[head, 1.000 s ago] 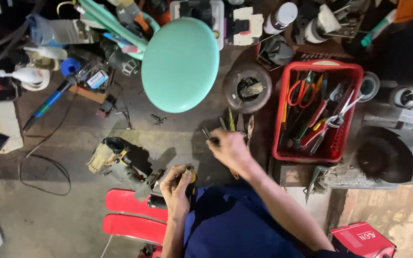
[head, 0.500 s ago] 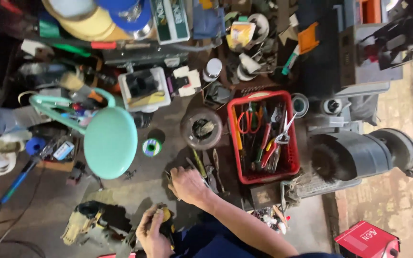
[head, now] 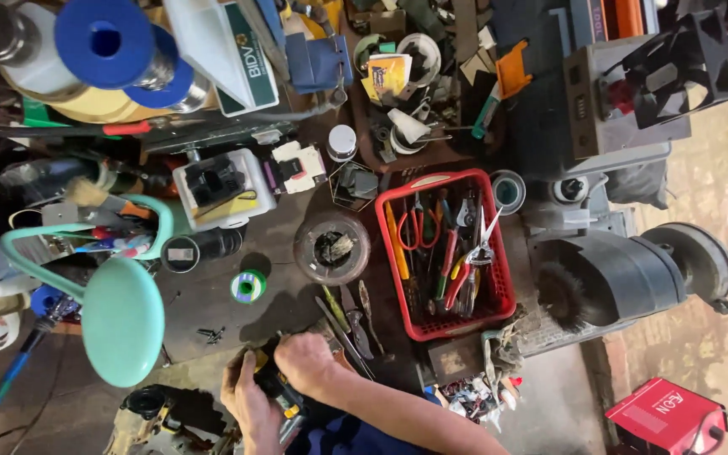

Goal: Disassembling a cordless power drill on a workbench by removing screws with a power screwdriver and prying the casing apart.

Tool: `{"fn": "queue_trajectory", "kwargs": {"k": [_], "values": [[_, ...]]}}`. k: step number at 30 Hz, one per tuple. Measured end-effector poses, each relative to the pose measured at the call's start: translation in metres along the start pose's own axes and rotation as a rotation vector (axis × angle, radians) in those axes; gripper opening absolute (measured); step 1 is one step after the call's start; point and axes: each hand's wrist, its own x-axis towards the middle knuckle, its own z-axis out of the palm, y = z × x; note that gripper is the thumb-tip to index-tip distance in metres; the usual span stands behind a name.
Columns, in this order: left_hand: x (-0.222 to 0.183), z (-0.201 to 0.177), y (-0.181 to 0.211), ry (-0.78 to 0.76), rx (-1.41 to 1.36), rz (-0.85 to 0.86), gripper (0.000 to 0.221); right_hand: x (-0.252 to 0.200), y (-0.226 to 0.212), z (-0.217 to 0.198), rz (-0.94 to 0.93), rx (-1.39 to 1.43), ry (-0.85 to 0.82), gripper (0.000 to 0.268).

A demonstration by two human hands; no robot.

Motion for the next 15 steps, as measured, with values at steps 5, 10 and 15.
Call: {"fn": "queue_trajectory", "kwargs": {"k": [5, 10, 15], "values": [[-0.014, 0.006, 0.019, 0.030, 0.100, 0.066, 0.019, 0.006, 0.007, 0.018, -0.075, -0.042, 0.170, 0.029], [-0.015, 0.007, 0.021, -0.020, 0.265, 0.128, 0.026, 0.012, 0.049, 0.032, -0.222, 0.365, 0.286, 0.047], [-0.021, 0.008, 0.017, 0.024, 0.387, 0.166, 0.037, -0.048, 0.082, -0.010, -0.289, 1.507, 0.151, 0.009]]}}
